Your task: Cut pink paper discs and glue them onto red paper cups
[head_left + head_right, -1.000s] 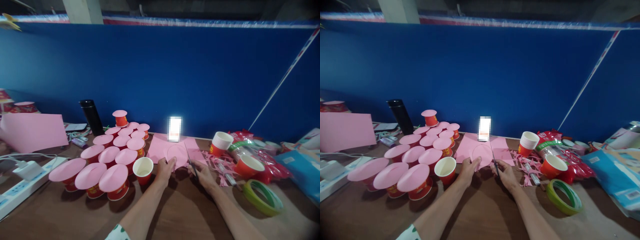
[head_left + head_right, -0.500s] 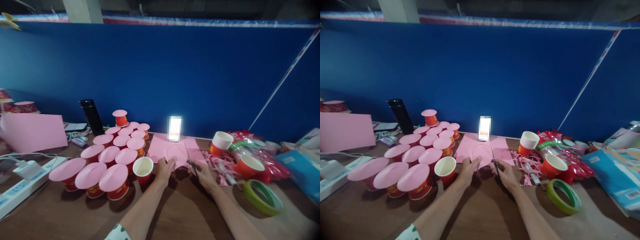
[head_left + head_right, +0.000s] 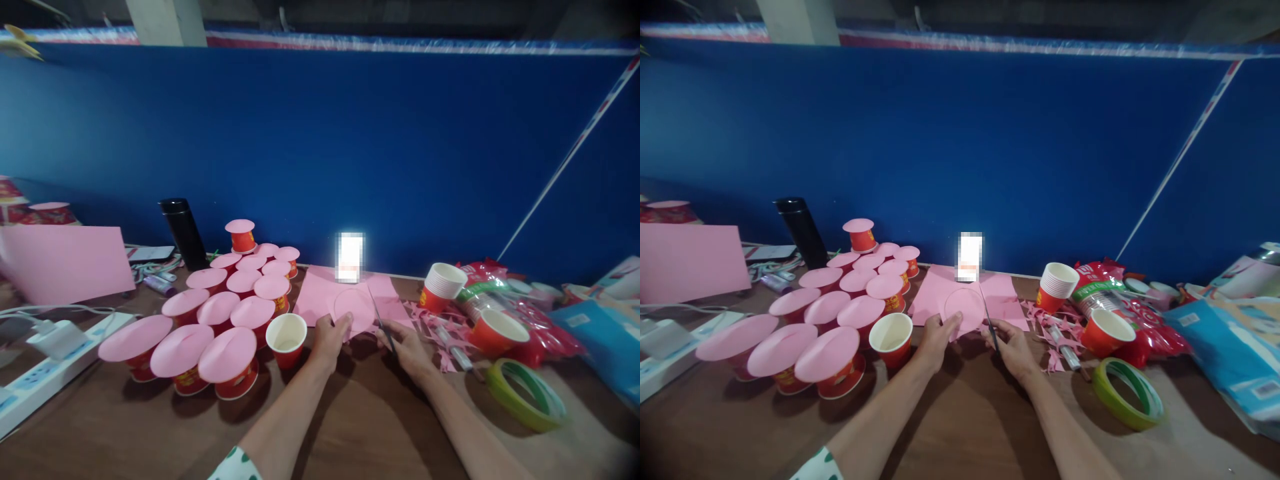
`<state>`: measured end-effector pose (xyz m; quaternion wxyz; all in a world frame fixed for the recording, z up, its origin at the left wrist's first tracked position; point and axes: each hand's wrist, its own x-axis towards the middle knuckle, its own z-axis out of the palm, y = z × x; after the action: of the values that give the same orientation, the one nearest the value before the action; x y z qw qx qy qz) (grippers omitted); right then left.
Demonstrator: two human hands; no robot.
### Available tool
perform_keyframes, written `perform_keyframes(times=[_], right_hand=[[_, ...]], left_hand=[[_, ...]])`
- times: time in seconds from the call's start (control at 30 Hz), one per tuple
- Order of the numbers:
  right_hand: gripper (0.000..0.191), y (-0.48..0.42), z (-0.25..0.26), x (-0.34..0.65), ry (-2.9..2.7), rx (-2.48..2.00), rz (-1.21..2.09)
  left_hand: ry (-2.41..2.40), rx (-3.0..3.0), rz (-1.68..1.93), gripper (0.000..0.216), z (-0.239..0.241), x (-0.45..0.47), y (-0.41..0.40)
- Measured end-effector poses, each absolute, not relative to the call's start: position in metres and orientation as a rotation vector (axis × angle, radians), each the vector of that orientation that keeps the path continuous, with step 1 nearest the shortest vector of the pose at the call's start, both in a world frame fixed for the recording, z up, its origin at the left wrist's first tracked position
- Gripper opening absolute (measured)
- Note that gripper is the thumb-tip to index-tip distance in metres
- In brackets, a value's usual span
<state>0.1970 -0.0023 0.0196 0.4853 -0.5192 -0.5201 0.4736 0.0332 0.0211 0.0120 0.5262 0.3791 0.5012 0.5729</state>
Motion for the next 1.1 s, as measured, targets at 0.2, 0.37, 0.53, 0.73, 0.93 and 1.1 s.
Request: perform_keyframes(times=[0.2,0.37,0.53,0.73,0.93,1.1], right_hand=[[0.051,-0.001,0.014,0.195,-1.154,-1.209,1.209],[0.055,0.002,0.012,0.193,-1.029,-1.187,1.225],[0.054,-0.002,0.013,0.186,-1.008,-1.184,1.228],[0.058,-0.006,0.013,0.18,-1.031,-1.186,1.242],[0.058,-0.005,0.012,0.182,-1.023,-1.156,1.289],[0.058,-0.005,0.011,0.182,-1.023,-1.136,1.301]], left_hand=[[0.805,0.668,1.294,0.057,0.023,0.033,0.015],[0.691,0.888,1.343,0.054,0.025,0.038,0.004],[0.899,1.019,1.304,0.049,0.024,0.044,0.001],[1.186,0.877,1.287,0.043,0.016,0.046,0.008],[1.178,0.901,1.264,0.04,0.017,0.046,0.008],[1.188,0.889,1.259,0.042,0.013,0.046,0.01]])
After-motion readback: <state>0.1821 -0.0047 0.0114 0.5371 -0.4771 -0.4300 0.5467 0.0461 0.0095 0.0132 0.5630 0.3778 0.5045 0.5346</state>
